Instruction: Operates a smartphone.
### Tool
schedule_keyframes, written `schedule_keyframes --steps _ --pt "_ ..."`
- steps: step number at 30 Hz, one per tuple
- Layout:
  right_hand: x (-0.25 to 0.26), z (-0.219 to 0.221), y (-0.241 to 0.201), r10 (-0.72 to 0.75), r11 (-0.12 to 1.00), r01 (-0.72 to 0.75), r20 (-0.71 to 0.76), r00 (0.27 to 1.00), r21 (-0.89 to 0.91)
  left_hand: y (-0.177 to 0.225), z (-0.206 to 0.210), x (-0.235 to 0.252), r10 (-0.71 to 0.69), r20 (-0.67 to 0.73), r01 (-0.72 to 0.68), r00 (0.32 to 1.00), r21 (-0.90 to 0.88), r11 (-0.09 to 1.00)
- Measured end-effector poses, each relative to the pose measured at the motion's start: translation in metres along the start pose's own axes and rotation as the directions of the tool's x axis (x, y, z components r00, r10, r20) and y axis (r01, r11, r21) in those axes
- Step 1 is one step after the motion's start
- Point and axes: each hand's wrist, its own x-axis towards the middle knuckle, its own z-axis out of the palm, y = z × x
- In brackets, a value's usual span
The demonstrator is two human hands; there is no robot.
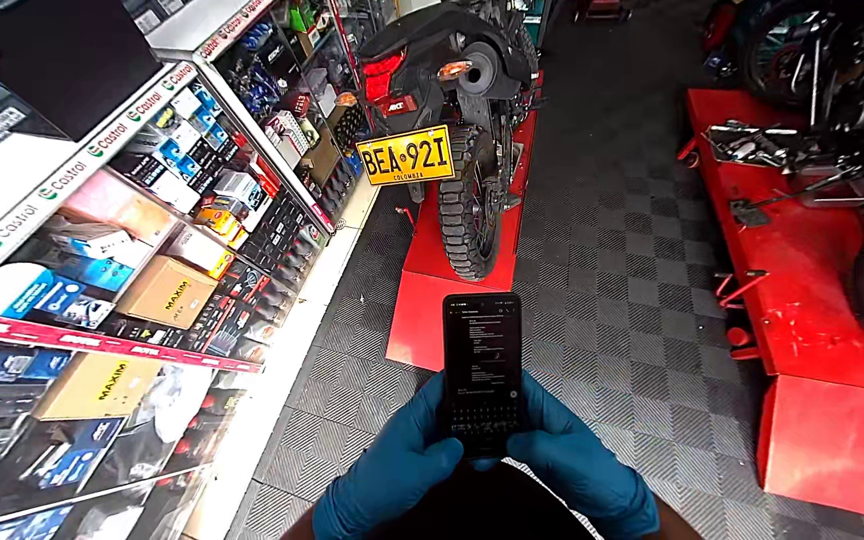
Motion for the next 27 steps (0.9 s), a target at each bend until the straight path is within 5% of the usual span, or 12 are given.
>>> schedule_keyframes --steps 15,27 --pt "0.004 0.012 0.015 0.036 0.999 -0.036 0.094 0.995 0.001 0.007 0.002 -0.03 0.009 -0.048 -0.008 0.999 0.025 1.0" --pt "0.039 0.05 0.034 -0.034 0.998 0.035 0.025 0.999 -0.06 0.022 -0.058 -0.04 0.043 0.052 -0.046 0.998 0.052 0.998"
